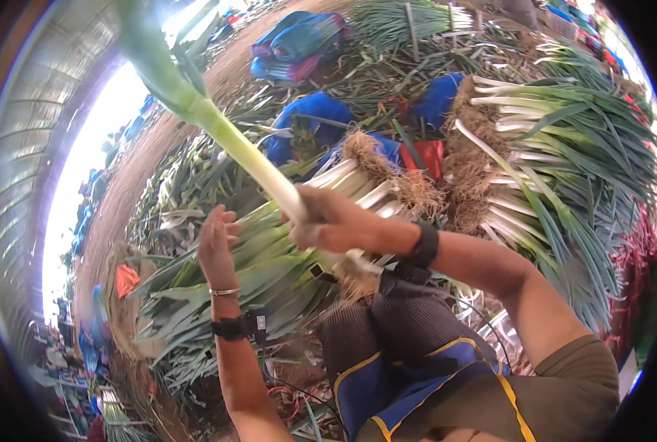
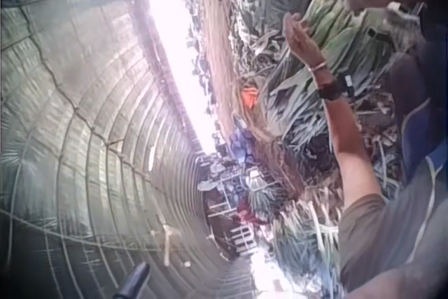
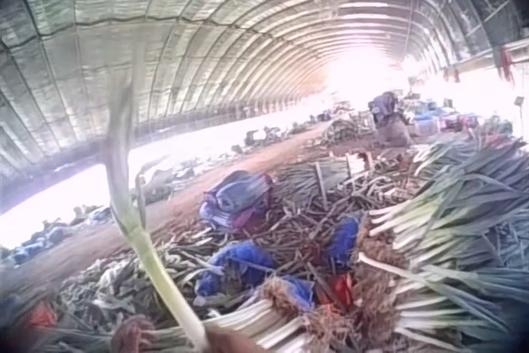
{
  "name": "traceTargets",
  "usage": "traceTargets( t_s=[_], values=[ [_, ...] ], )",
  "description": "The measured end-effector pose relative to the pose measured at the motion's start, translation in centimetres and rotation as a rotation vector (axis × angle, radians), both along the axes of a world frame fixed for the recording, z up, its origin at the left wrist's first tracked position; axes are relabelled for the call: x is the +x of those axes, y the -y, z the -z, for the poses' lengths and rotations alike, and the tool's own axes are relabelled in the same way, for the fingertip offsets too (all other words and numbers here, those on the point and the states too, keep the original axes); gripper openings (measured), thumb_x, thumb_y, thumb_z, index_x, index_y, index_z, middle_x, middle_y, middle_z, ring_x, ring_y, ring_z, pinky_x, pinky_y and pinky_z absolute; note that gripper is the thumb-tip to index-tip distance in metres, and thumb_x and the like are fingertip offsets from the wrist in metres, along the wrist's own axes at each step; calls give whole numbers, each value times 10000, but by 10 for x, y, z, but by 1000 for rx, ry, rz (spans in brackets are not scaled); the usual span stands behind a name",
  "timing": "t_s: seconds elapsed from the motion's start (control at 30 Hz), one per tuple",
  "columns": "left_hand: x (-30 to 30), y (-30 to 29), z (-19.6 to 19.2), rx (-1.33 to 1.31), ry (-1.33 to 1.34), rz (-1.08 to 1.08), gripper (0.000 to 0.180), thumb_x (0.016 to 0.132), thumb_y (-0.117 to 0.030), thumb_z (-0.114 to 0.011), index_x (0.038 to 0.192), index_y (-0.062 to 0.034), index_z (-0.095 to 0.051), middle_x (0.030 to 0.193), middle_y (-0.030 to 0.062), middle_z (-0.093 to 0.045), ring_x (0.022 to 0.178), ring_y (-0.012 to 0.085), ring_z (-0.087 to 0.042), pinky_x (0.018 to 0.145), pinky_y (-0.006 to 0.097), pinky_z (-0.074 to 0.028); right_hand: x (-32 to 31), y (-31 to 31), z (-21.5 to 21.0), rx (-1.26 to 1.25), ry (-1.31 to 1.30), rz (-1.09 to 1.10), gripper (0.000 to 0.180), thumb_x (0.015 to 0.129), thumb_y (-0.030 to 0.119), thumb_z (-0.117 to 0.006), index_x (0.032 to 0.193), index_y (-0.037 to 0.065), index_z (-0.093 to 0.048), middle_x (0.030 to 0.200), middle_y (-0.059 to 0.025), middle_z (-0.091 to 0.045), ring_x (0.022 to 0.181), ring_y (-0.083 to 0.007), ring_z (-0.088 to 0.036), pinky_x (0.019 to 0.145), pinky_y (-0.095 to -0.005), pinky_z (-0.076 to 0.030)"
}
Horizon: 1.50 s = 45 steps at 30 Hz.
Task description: Cleaning and peeling outer layers of leeks harvested in a field.
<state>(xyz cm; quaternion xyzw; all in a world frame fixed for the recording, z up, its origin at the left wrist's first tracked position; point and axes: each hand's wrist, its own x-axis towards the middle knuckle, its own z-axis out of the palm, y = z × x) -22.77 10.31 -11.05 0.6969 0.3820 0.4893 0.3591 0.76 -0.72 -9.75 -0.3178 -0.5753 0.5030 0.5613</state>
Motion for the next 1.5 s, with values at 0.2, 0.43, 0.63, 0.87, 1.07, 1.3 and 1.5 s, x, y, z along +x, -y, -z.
traceTargets(
  t_s=[0.2, 0.43, 0.63, 0.87, 1.07, 1.3, 1.5],
  values=[
    [-40, 53, -35, 866, -389, -374, 232, 898, -127, -640, 1085, 10, -636, 979, 115, -665, 882, 245, -619, 834, 358, -484, 37, -25, 44, 457, 671, 279, 343, 757, 129, -650, 1057, 18, -526, 762, -170, -581, 712, -349, -616, 631, -416, -474],
    [-54, 63, 7, 834, -804, -271, 554, 759, -366, -765, 1203, -65, -624, 1199, 96, -588, 1106, 293, -539, 948, 420, -413, 88, -55, 158, 667, 1199, 370, 284, 776, 120, -658, 1032, 173, -546, 786, -15, -583, 745, -237, -586, 729, -387, -403],
    [-32, 36, 18, 604, -1156, 80, 799, 699, -600, -699, 1323, -127, -544, 1238, 97, -585, 1178, 276, -508, 1011, 412, -360, 79, -54, 173, 669, 1176, 506, 221, 829, 102, -610, 1038, 173, -587, 813, 2, -599, 786, -208, -588, 789, -384, -403],
    [-22, 23, 17, 366, -1438, 127, 1025, 479, -443, -875, 1382, -172, -472, 1033, 68, -646, 1011, 256, -596, 906, 390, -403, 100, -43, 178, 630, 1253, 558, 190, 846, 149, -610, 1034, 164, -609, 863, 14, -603, 841, -195, -575, 832, -369, -393],
    [-6, 40, 3, 272, -1848, -16, 1257, 455, -584, -866, 1501, -254, -252, 925, 98, -651, 836, 266, -655, 789, 420, -441, 112, -36, 180, 541, 1229, 469, 310, 787, 177, -669, 1083, 183, -577, 933, -2, -576, 902, -217, -541, 865, -396, -360],
    [-18, 68, 24, 334, -1779, -311, 995, 510, -571, -841, 1340, -154, -484, 902, 77, -651, 825, 239, -635, 736, 402, -400, 113, -29, 187, 431, 1282, 356, 396, 797, 422, -698, 1119, 211, -607, 1039, -9, -597, 1055, -207, -534, 937, -405, -326],
    [-14, 80, 40, 422, -1702, -367, 737, 548, -475, -851, 1126, -117, -565, 856, 74, -641, 829, 254, -616, 718, 398, -398, 125, -40, 197, 465, 1356, 354, 376, 806, 421, -681, 1076, 165, -624, 999, -27, -631, 1017, -220, -585, 904, -391, -396]
  ],
)
